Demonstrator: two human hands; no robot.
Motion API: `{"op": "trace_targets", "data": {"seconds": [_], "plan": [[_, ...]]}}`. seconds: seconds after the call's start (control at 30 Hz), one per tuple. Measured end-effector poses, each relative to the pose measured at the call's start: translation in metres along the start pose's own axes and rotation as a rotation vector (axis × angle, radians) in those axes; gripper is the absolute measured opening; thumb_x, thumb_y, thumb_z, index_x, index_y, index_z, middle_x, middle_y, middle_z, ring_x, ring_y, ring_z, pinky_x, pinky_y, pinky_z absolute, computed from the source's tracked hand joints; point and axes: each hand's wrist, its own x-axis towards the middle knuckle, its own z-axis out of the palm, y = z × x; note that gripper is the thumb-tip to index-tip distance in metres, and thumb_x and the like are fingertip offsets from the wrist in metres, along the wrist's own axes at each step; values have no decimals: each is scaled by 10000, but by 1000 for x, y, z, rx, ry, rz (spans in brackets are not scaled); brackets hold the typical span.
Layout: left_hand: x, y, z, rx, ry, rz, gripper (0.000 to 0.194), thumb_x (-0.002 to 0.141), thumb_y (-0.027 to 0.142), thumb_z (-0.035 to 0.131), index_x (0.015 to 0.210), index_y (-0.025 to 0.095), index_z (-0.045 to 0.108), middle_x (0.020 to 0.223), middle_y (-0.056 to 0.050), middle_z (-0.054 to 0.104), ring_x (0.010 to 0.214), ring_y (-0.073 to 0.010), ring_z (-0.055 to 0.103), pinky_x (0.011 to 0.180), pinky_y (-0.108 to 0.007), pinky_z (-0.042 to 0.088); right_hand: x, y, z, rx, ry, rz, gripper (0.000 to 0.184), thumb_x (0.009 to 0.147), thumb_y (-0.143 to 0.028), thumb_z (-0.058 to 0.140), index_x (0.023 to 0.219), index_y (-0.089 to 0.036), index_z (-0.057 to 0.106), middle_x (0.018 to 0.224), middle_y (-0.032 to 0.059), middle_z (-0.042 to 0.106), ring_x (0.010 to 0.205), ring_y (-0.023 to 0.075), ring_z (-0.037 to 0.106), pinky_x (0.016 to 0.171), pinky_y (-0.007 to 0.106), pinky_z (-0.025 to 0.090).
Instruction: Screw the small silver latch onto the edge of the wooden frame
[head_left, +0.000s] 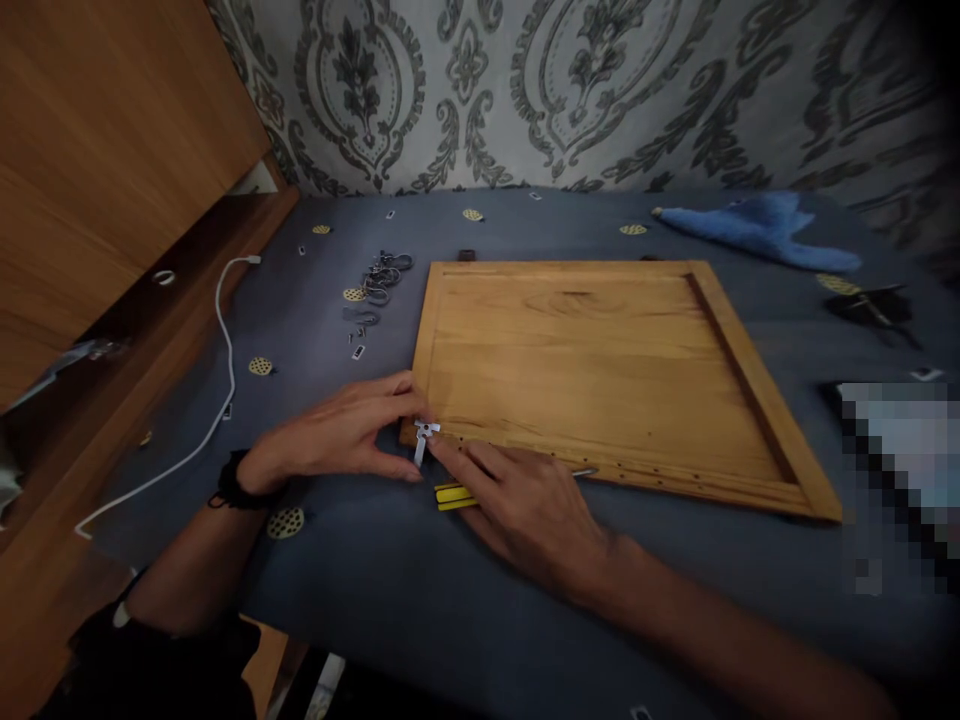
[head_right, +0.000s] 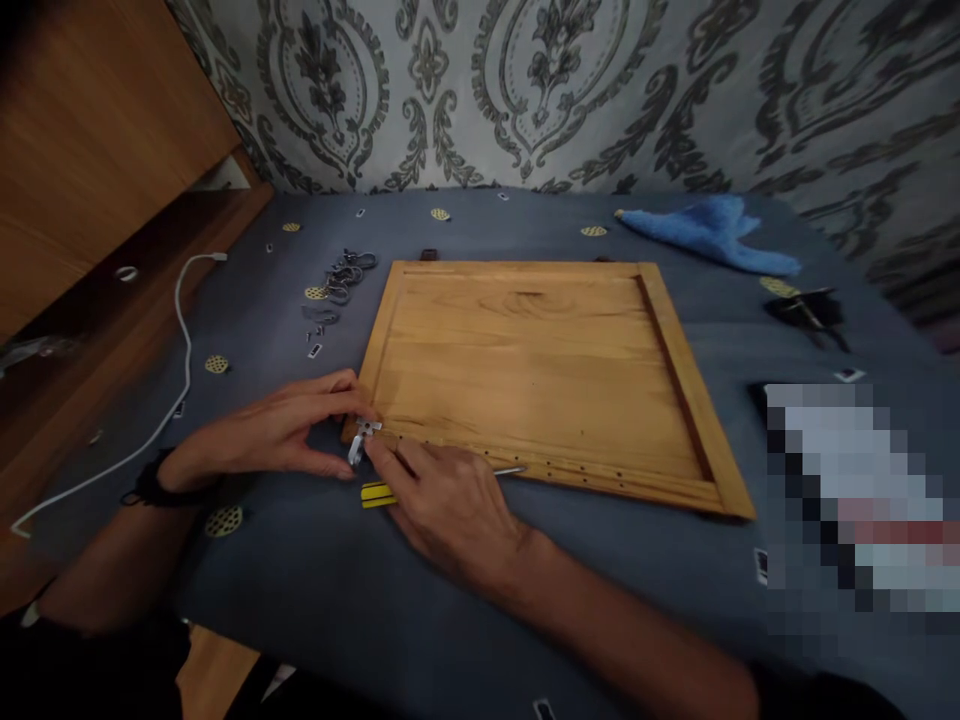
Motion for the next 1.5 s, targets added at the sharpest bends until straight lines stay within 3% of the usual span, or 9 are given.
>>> {"op": "trace_targets", "data": {"seconds": [0.13, 0.23, 0.43, 0.6, 0.73, 0.87, 1.0, 1.27, 1.5], "plan": [[0, -3, 1, -27, 16, 28, 489, 880, 555, 650, 1233, 227, 572, 1046, -34, 521, 966, -187, 528, 834, -296, 424, 4, 8, -11, 4, 112, 59, 339, 976, -281, 473, 1260, -132, 584, 852, 66, 673, 736, 194, 624, 603, 303, 438], [1, -4, 2, -25, 7, 15, 484, 871, 565, 657, 1209, 227, 585, 1048, -37, 518, 958, -190, 527, 835, -305, 427, 11, 27, -20, -79, 95, 175, 436, 1024, -436, 410, 1299, -142, 578, 912, 101, 652, 831, 235, 607, 613, 317, 438], [2, -5, 2, -37, 18, -2, 486, 860, 591, 657, 1170, 220, 605, 1023, -29, 527, 918, -176, 524, 811, -300, 423, 19, 77, -11, -44, 33, 210, 358, 1004, -215, 378, 1270, -154, 609, 1036, 144, 623, 967, 289, 564, 786, 416, 517], [1, -6, 2, -34, 12, 4, 489, 860, 603, 649, 1171, 228, 603, 1017, -27, 530, 919, -175, 526, 822, -303, 429, 15, 94, -2, 12, 77, 230, 379, 965, -135, 396, 1264, -225, 611, 1074, 128, 614, 983, 284, 591, 857, 455, 539], [1, -7, 2, -49, 11, 8, 490, 858, 593, 659, 1182, 229, 610, 1043, -27, 538, 951, -178, 537, 848, -309, 428, 15, 80, -8, 23, 165, 236, 351, 970, -150, 404, 1256, -171, 607, 1188, 179, 601, 1082, 337, 575, 896, 536, 510], [1, -7, 1, -38, 2, 12, 495, 844, 588, 680, 1162, 213, 626, 1032, -24, 528, 944, -176, 528, 838, -300, 418, 15, 47, -5, 107, 203, 135, 245, 1000, -161, 423, 1103, -146, 644, 1073, 128, 667, 992, 237, 607, 878, 393, 523], [1, -7, 2, -33, 13, 16, 490, 847, 595, 669, 1164, 225, 623, 1025, -24, 524, 937, -174, 522, 831, -290, 419, 14, 24, 6, 183, 147, 41, 203, 989, -163, 463, 1014, -141, 663, 943, 97, 687, 883, 222, 599, 784, 370, 514], [2, -8, 1, -83, -1, 39, 421, 860, 509, 699, 1155, 217, 627, 1008, -23, 530, 922, -166, 526, 836, -299, 432, 12, 26, 8, 158, 128, -56, 258, 1023, -200, 429, 1060, -116, 670, 975, 106, 699, 901, 231, 564, 804, 380, 493], [2, -12, -6, -296, 21, -2, 416, 818, 469, 755, 1137, 226, 644, 994, -18, 561, 877, -146, 510, 794, -279, 441, 10, 26, 7, 72, 90, -50, 198, 990, -217, 520, 1056, -114, 677, 912, 100, 656, 846, 237, 529, 734, 367, 464]]}}
